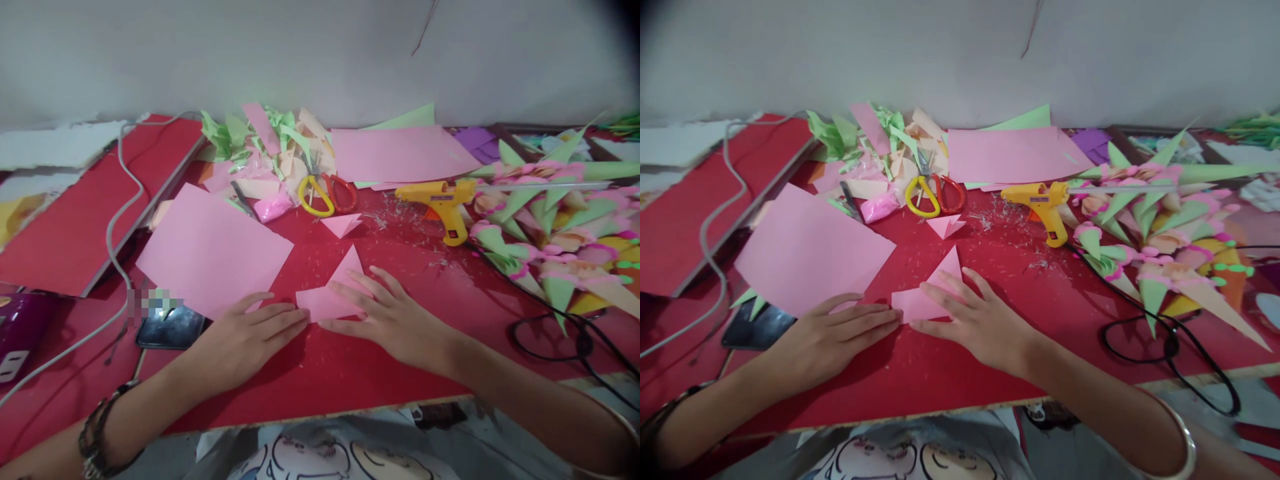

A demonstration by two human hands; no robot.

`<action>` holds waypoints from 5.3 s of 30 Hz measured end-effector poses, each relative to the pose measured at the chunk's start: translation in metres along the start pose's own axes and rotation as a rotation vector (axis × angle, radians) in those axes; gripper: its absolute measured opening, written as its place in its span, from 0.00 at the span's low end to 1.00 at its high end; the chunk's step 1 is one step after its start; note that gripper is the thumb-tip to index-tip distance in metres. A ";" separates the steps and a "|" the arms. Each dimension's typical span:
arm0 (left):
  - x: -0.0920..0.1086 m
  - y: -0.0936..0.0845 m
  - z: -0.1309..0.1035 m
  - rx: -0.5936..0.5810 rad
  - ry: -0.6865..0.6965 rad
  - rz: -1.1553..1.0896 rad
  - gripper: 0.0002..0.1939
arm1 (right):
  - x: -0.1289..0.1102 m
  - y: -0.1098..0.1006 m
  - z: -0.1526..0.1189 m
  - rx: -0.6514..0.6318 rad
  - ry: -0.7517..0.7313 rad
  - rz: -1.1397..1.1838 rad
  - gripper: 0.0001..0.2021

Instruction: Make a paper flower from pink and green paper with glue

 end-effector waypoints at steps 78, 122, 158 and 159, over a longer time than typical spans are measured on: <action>-0.007 0.034 0.101 -0.159 -0.300 0.140 0.13 | 0.084 0.012 -0.023 0.159 0.887 0.531 0.04; 0.001 0.037 0.104 -0.231 -0.258 0.165 0.15 | 0.051 0.004 -0.095 0.079 0.867 0.244 0.12; -0.176 -0.095 0.086 0.454 -0.770 -0.323 0.13 | 0.081 -0.015 0.020 0.148 0.493 0.562 0.18; -0.189 -0.100 0.083 0.479 -0.802 -0.269 0.12 | 0.078 -0.011 0.021 0.090 0.481 0.499 0.23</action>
Point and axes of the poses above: each hand's wrist, its own z-axis towards the middle knuckle, its own y-axis out of the palm, x = y × z, the point moved 9 cm from there along z, towards the middle knuckle, and after that the axes turned 5 degrees about -z, right-handed, at the moved point
